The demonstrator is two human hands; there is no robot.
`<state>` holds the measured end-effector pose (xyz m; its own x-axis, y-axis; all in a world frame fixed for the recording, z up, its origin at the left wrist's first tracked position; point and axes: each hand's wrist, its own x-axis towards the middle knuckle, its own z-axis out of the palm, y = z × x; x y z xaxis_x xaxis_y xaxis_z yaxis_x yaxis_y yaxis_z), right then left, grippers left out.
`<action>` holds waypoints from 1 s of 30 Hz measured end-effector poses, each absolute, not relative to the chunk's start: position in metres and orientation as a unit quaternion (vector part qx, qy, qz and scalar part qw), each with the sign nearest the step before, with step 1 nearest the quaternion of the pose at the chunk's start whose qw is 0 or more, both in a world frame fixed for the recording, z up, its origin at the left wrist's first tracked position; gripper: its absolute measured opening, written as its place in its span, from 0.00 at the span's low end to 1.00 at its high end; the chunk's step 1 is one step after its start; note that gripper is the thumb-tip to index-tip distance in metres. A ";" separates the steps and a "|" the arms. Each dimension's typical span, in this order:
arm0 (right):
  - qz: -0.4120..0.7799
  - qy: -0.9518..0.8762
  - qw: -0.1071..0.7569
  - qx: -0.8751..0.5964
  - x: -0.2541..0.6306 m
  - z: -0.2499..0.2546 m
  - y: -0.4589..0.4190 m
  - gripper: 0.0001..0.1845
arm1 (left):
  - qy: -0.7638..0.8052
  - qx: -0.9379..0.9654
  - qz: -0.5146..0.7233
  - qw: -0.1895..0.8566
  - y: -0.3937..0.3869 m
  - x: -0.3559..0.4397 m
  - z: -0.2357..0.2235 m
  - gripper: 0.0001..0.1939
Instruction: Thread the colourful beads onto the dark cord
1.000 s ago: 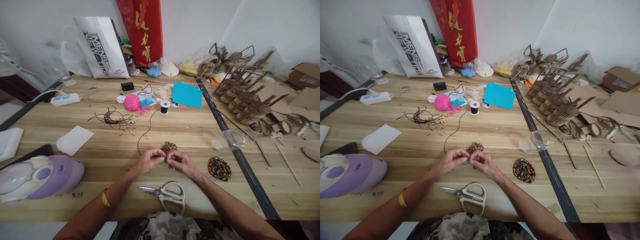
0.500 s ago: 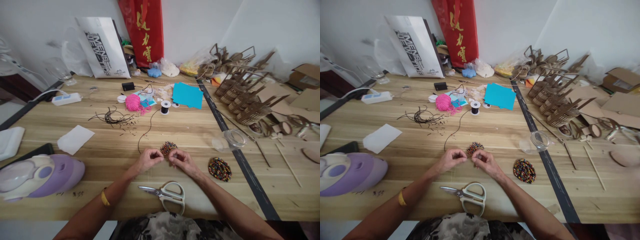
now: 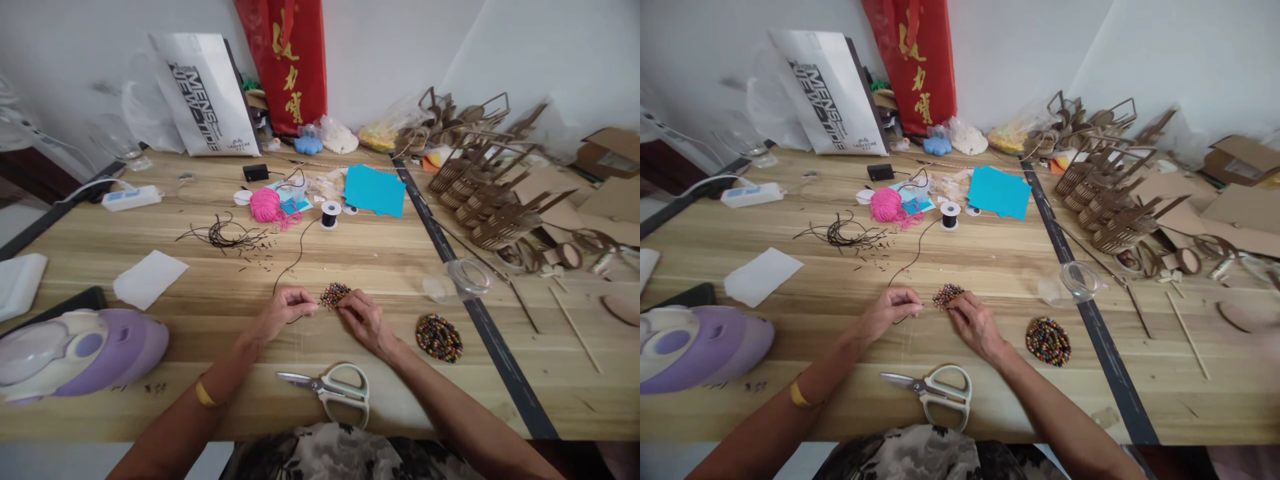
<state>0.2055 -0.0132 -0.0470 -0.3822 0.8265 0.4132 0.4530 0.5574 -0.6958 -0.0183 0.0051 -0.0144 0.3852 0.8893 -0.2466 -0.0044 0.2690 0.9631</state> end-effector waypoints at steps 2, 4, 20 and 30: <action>0.222 -0.804 0.369 -0.410 0.205 -0.050 -0.013 0.08 | 0.454 0.522 0.324 0.646 0.004 -0.013 -0.018 0.11; 0.204 -0.813 0.351 -0.417 0.205 -0.052 -0.013 0.08 | 0.458 0.549 0.317 0.623 0.003 -0.009 -0.023 0.10; 0.097 -0.864 0.225 -0.439 0.200 -0.049 -0.017 0.11 | 0.455 0.634 0.285 0.557 -0.003 -0.002 -0.026 0.06; 0.163 -0.860 0.274 -0.397 0.202 -0.048 -0.016 0.07 | 0.461 0.643 0.275 0.547 -0.004 -0.001 -0.025 0.05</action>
